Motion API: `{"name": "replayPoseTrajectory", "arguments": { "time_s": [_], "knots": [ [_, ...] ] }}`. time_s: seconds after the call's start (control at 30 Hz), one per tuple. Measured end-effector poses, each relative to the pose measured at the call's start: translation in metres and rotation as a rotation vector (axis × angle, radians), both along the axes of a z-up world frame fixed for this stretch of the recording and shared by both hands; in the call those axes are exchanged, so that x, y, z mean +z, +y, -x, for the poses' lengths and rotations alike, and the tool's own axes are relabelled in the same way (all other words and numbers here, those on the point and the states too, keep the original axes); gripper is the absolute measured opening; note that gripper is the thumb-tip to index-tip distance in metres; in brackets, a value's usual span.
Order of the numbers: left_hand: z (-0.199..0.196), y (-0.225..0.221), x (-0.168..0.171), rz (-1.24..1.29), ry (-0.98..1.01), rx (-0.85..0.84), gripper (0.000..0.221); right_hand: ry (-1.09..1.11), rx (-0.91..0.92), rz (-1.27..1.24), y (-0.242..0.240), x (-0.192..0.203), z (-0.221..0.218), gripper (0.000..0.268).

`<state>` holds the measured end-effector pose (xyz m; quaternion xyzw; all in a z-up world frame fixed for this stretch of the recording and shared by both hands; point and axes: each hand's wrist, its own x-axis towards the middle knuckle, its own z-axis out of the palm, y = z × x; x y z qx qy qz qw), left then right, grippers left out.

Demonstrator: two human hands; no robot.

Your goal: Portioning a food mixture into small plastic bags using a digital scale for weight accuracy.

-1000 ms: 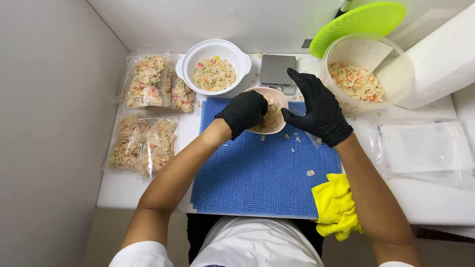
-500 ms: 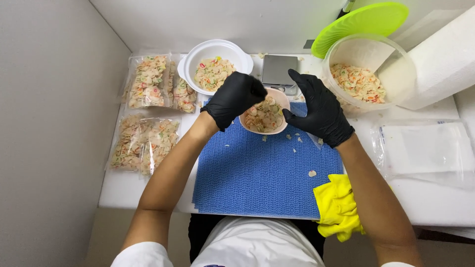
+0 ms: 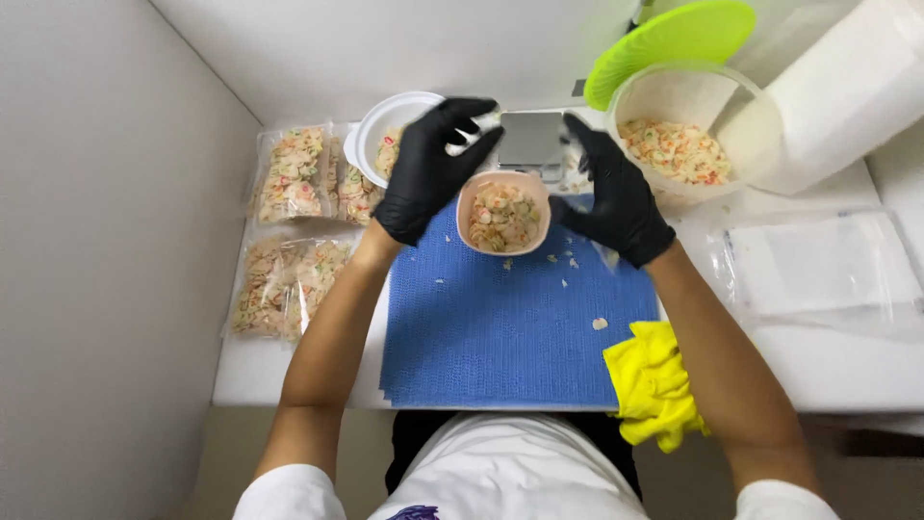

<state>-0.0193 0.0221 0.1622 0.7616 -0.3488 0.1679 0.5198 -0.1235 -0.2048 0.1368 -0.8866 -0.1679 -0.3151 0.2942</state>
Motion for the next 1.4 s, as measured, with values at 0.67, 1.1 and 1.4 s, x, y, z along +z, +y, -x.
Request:
{"name": "replayPoseTrajectory", "arguments": {
  "time_s": [0.67, 1.1, 1.4],
  "knots": [
    [0.052, 0.02, -0.08, -0.334, -0.026, 0.414, 0.032, 0.237, -0.006, 0.02, 0.018, -0.04, -0.003, 0.116],
    [0.041, 0.018, -0.113, -0.484, 0.483, 0.45, 0.036, 0.171, -0.068, 0.124, 0.003, -0.054, -0.021, 0.1],
    [0.043, 0.015, -0.103, -0.295, 0.472, 0.437, 0.029, 0.087, 0.115, -0.101, -0.007, -0.028, -0.01, 0.091]
  ]
}}
